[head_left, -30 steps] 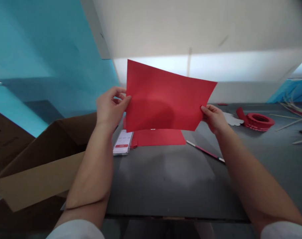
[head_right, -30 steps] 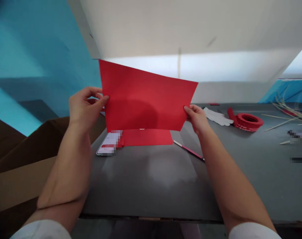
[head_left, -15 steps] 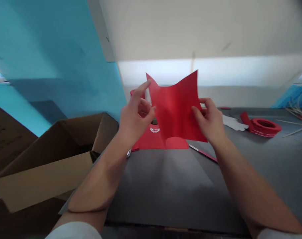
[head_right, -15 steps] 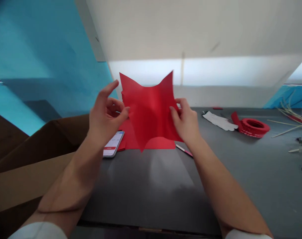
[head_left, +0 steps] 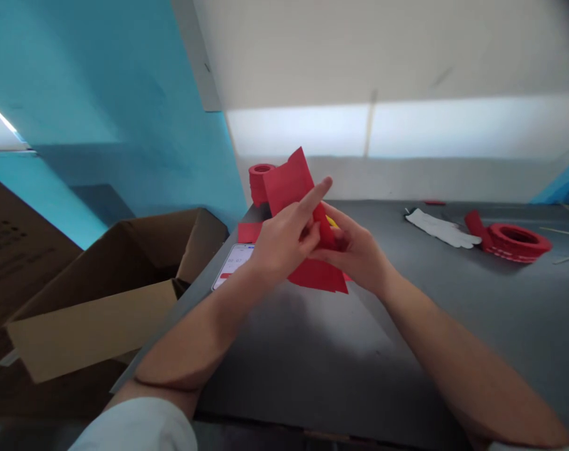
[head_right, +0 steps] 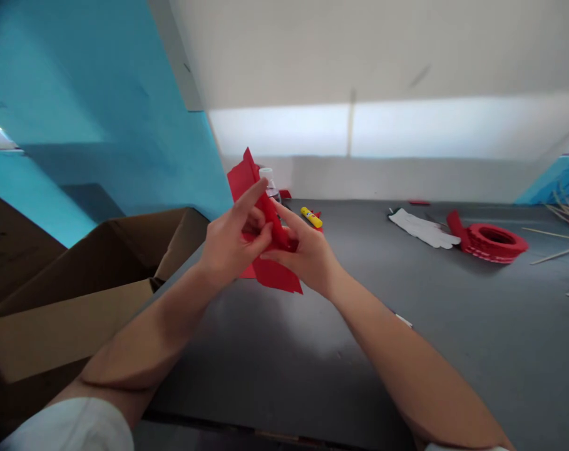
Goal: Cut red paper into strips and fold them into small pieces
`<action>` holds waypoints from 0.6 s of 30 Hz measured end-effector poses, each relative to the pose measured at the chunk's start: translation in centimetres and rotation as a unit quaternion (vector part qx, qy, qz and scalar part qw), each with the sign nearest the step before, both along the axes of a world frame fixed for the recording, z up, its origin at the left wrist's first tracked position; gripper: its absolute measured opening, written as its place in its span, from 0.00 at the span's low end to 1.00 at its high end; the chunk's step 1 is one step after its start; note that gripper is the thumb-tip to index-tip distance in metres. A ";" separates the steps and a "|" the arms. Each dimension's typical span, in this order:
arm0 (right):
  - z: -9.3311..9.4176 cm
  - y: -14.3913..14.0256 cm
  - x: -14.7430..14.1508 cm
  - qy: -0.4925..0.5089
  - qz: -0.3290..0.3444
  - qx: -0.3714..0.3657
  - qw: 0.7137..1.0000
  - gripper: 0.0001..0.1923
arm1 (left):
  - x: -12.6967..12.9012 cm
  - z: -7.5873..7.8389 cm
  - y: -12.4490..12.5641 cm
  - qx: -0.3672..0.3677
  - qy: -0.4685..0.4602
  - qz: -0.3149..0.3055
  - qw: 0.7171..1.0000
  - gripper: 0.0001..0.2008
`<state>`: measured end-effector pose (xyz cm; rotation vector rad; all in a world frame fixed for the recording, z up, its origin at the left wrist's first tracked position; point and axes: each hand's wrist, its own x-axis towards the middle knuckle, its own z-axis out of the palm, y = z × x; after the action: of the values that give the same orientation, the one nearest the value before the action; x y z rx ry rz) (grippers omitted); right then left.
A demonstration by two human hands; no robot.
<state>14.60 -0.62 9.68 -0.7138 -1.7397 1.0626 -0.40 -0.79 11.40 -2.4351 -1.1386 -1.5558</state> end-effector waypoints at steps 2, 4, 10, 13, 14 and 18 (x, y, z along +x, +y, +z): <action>-0.4 0.3 -0.1 -0.010 -0.034 0.018 0.999 0.33 | 0.2 0.2 -0.6 -0.015 -0.014 0.003 1.000 0.32; -0.6 0.8 0.1 0.001 -0.062 0.020 0.998 0.28 | -0.1 0.7 -0.9 -0.020 -0.029 -0.009 0.999 0.30; -0.2 3.0 2.6 0.136 -0.040 -0.087 0.986 0.27 | -2.8 0.8 2.7 -0.053 -0.247 -0.060 0.966 0.46; -0.4 3.5 3.3 0.146 -0.021 -0.116 0.982 0.27 | -2.9 -0.8 4.8 -0.256 -0.286 -0.194 0.903 0.43; -0.5 3.5 3.3 0.146 -0.011 -0.124 0.981 0.26 | -2.7 -1.4 5.2 -0.309 -0.292 -0.231 0.875 0.40; -0.4 3.2 3.4 0.124 0.030 -0.133 0.983 0.26 | -2.0 -2.8 5.4 -0.368 -0.343 -0.252 0.827 0.34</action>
<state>18.00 2.58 9.31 -0.6630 -1.4299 1.3816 -2.41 4.65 8.59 -2.8742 -1.4771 -2.7583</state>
